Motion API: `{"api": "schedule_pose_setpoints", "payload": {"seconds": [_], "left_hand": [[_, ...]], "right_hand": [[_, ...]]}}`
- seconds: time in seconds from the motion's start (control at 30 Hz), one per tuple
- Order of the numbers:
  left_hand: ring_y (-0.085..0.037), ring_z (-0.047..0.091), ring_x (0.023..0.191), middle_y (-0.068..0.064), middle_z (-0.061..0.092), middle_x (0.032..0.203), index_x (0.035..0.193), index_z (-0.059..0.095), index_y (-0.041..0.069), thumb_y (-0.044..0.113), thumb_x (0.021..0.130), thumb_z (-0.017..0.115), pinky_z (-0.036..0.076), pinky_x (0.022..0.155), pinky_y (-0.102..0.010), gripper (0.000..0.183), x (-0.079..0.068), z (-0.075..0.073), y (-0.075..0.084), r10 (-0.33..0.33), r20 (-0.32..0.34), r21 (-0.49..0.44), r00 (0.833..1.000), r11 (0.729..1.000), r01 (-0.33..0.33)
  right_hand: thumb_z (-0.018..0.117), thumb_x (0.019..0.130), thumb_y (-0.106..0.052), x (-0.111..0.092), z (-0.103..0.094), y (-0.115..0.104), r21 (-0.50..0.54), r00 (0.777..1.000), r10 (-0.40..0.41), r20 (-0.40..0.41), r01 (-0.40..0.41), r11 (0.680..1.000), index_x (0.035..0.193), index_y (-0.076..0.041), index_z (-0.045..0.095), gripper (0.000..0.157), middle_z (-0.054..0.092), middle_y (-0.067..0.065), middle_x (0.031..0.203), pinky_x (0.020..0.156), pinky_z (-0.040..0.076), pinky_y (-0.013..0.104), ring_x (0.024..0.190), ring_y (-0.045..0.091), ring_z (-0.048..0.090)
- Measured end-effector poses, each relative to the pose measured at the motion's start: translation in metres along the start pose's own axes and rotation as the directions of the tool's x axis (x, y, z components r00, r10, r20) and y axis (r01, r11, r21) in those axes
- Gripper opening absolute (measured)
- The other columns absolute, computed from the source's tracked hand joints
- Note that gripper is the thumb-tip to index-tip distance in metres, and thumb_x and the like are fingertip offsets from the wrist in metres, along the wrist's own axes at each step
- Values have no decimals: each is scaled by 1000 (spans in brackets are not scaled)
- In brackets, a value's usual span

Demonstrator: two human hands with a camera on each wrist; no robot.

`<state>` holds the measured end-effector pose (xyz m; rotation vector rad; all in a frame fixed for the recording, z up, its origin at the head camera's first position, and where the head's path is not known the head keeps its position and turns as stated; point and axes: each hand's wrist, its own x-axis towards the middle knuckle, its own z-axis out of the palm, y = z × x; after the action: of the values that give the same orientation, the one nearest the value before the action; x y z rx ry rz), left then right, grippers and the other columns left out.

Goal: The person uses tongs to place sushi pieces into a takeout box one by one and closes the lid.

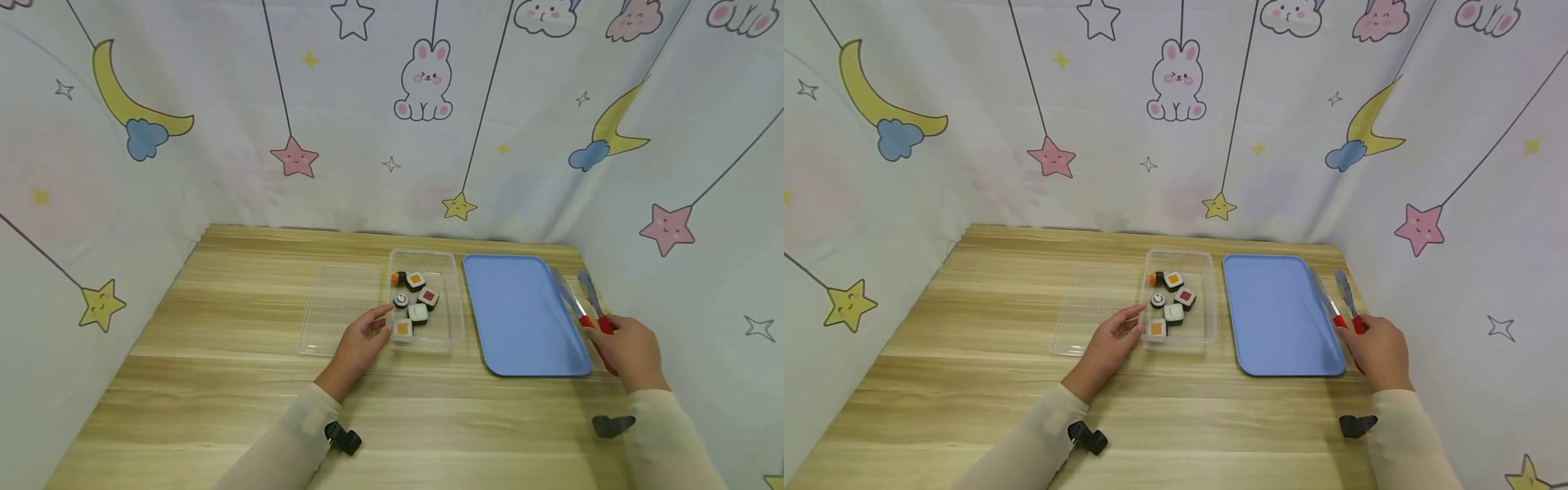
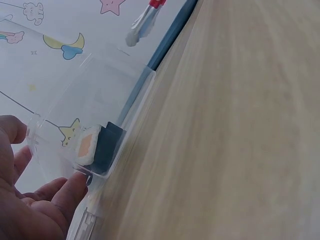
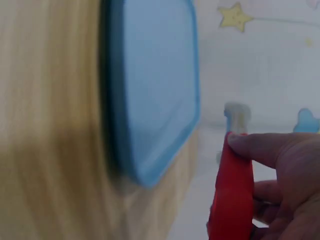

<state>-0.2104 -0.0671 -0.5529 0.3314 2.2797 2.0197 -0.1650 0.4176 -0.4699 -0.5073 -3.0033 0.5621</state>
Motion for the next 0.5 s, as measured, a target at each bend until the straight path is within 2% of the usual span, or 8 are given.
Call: {"api": "schedule_pose_setpoints", "payload": {"seconds": [0.13, 0.3, 0.5], "left_hand": [[-31, 60, 130, -4, 59, 147, 143, 64, 13, 13, 101, 69, 42, 112, -56, 42, 0, 0, 1, -2, 2, 0, 1000, 1000, 2], [-30, 61, 130, -3, 59, 147, 143, 63, 15, 14, 101, 68, 43, 112, -56, 43, -1, 0, 4, -17, -5, 12, 1000, 1000, 17], [-31, 61, 130, -5, 58, 148, 143, 64, 13, 13, 101, 67, 45, 109, -56, 42, -2, 2, 7, -24, 1, 21, 1000, 1000, 24]], "right_hand": [[72, 96, -39, 2, 6, 20, 9, 998, 55, 13, -55, 998, 134, 19, 55, 71, 59, 41, 124, 85, 52, 60, 102, 52, 59], [74, 94, -42, 6, 18, 36, 3, 998, 60, 19, -60, 998, 132, 20, 56, 75, 58, 42, 126, 91, 48, 64, 107, 55, 57], [78, 90, -40, 10, 28, 40, 17, 996, 87, 21, -87, 996, 133, 20, 55, 77, 56, 42, 127, 94, 47, 64, 108, 54, 56]]}}
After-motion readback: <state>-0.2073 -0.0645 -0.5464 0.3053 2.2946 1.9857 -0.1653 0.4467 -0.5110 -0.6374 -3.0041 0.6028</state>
